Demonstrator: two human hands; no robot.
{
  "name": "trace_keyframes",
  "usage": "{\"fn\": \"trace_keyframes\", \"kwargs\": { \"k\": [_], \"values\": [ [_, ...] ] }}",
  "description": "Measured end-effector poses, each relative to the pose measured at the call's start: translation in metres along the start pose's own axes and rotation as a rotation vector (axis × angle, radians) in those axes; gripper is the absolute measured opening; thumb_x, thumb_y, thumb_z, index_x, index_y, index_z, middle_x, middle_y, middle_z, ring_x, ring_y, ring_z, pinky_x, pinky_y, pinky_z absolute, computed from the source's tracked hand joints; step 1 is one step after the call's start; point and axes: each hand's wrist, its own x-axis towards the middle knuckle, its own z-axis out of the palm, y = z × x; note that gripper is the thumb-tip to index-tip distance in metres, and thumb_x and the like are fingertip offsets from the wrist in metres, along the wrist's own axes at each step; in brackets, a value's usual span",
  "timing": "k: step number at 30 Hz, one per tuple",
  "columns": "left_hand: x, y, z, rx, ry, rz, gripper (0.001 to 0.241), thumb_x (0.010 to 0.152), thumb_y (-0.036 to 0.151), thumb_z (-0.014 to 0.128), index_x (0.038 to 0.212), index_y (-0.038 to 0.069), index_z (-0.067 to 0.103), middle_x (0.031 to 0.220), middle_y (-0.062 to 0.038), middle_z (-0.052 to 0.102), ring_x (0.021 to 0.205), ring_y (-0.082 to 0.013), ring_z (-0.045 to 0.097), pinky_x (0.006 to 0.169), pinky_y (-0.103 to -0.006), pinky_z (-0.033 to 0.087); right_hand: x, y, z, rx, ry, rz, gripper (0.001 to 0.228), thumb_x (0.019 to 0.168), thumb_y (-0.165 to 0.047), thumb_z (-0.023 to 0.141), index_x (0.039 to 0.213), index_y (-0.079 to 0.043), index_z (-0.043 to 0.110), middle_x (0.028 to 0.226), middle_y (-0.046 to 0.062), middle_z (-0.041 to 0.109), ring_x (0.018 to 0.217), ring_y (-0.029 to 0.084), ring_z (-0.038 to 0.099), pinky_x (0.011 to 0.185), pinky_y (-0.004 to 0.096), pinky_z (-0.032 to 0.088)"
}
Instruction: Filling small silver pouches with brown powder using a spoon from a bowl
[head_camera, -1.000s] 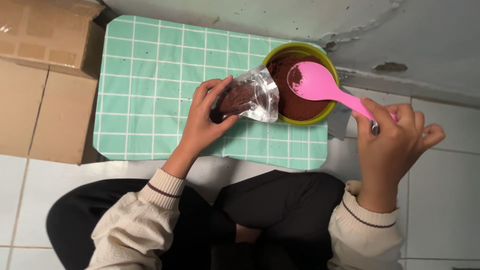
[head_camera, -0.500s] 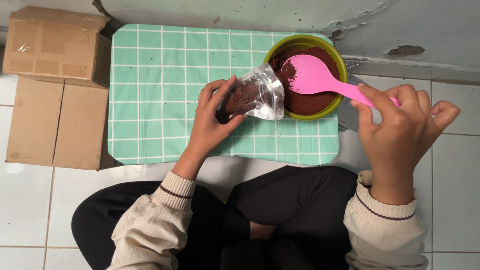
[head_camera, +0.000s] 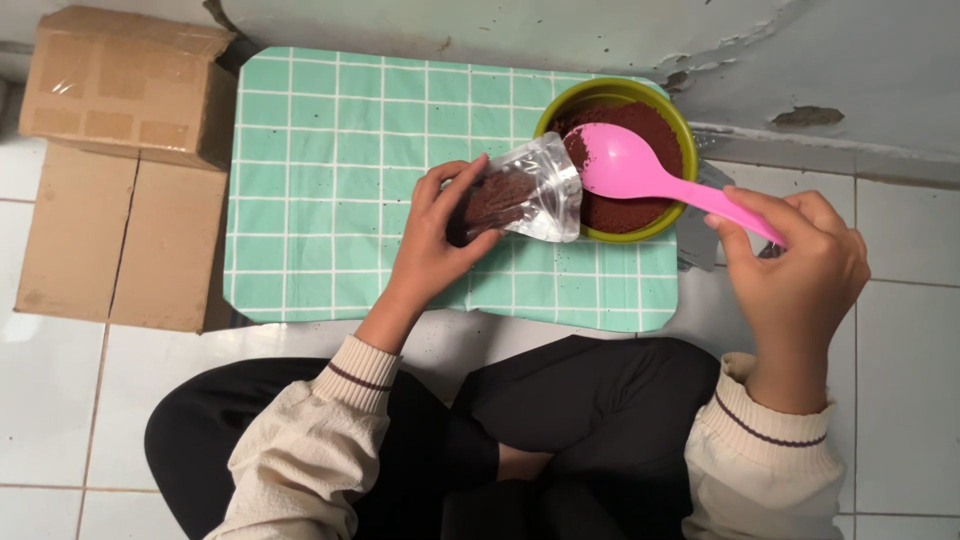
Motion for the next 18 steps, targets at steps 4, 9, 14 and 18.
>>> {"fn": "trace_keyframes", "kwargs": {
  "k": [4, 9, 14, 18],
  "values": [
    [-0.001, -0.001, 0.002, 0.001, 0.006, -0.005, 0.074, 0.088, 0.023, 0.076, 0.154, 0.019, 0.044, 0.138, -0.009, 0.05, 0.132, -0.0275, 0.05, 0.117, -0.0432, 0.037, -0.004, 0.001, -0.001, 0.06, -0.016, 0.053, 0.024, 0.099, -0.015, 0.096, 0.121, -0.014, 0.086, 0.092, 0.002, 0.062, 0.076, 0.022, 0.056, 0.069, 0.037, 0.043],
    [0.0, 0.003, 0.006, 0.032, -0.004, 0.01, 0.071, 0.093, 0.026, 0.073, 0.155, 0.017, 0.04, 0.139, -0.01, 0.049, 0.132, -0.0286, 0.048, 0.117, -0.0449, 0.037, -0.01, 0.003, -0.002, 0.118, -0.025, 0.187, 0.027, 0.099, -0.015, 0.094, 0.124, -0.015, 0.084, 0.095, 0.002, 0.062, 0.076, 0.021, 0.057, 0.067, 0.035, 0.044],
    [-0.002, 0.002, 0.011, 0.102, -0.008, 0.005, 0.076, 0.093, 0.039, 0.071, 0.157, 0.017, 0.036, 0.142, -0.014, 0.045, 0.133, -0.033, 0.045, 0.117, -0.049, 0.036, -0.021, 0.006, 0.006, 0.063, -0.013, 0.172, 0.025, 0.099, -0.02, 0.093, 0.122, -0.017, 0.085, 0.093, 0.002, 0.064, 0.07, 0.021, 0.055, 0.061, 0.037, 0.04],
    [-0.006, -0.004, 0.017, 0.191, -0.019, -0.025, 0.089, 0.089, 0.038, 0.078, 0.16, 0.017, 0.029, 0.142, -0.016, 0.045, 0.137, -0.0335, 0.043, 0.119, -0.0667, 0.022, -0.029, 0.011, 0.016, -0.081, 0.077, 0.075, 0.024, 0.097, -0.023, 0.096, 0.119, -0.021, 0.087, 0.09, 0.0, 0.062, 0.077, 0.024, 0.059, 0.081, 0.042, 0.044]
  ]
}}
